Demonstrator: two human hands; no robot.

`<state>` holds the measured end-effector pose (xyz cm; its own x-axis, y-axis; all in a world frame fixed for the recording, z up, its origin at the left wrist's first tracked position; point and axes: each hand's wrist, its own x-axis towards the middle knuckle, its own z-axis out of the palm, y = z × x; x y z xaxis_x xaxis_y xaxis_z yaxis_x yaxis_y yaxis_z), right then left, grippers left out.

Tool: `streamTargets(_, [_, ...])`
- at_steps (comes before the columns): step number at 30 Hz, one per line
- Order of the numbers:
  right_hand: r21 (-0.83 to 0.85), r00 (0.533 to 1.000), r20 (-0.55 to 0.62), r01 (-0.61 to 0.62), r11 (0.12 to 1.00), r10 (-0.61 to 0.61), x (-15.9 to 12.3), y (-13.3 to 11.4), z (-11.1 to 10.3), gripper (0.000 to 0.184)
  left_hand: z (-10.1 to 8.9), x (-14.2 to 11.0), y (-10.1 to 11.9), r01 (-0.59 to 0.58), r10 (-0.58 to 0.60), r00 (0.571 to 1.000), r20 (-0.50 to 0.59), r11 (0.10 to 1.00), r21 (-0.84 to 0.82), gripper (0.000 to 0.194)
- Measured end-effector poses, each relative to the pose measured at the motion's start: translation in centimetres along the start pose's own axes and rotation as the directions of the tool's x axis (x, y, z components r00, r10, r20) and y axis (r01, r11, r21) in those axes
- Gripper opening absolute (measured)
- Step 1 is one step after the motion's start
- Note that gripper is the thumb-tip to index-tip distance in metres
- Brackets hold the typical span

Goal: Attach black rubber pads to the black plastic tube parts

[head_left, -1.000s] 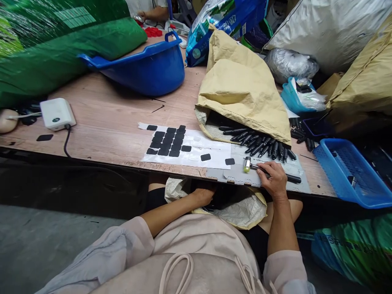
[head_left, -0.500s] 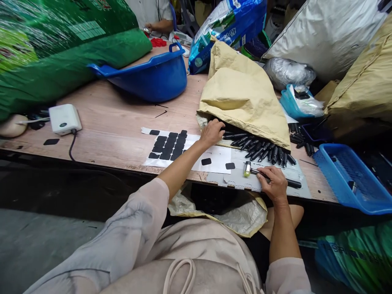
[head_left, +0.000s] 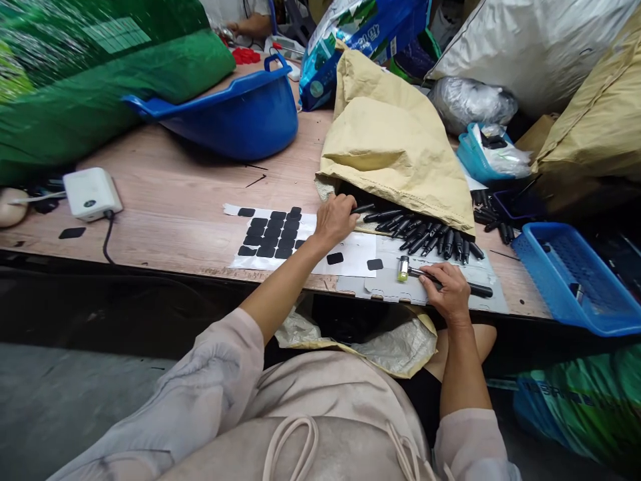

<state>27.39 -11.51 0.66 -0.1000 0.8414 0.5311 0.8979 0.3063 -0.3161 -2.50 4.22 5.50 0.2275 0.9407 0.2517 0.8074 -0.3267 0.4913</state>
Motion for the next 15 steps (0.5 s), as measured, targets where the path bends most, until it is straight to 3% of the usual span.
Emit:
streamTargets(3, [-0.006,1.000,0.004,0.000,1.000,0.000,0.0,-0.1,-0.1,0.017,0.2,-3.1,1.0,-0.114,0.128,0.988,0.085,0.982,-0.151,0.010])
streamTargets(6, [-0.018,1.000,0.003,0.014,1.000,-0.014,0.0,0.0,0.0,0.018,1.7,-5.3,1.7,-0.176,0.229,0.959,0.167,0.942,-0.285,0.012])
streamTargets(10, [-0.016,0.999,0.005,0.033,0.999,-0.033,0.1,0.4,0.0,0.018,3.7,-5.9,1.5,-0.142,0.204,0.965,0.164,0.935,-0.325,0.013])
streamTargets(15, [0.028,0.998,-0.025,0.051,0.998,-0.050,0.6,-0.6,-0.8,0.020,4.2,-5.6,1.1,-0.123,0.185,0.970,0.157,0.931,-0.342,0.013])
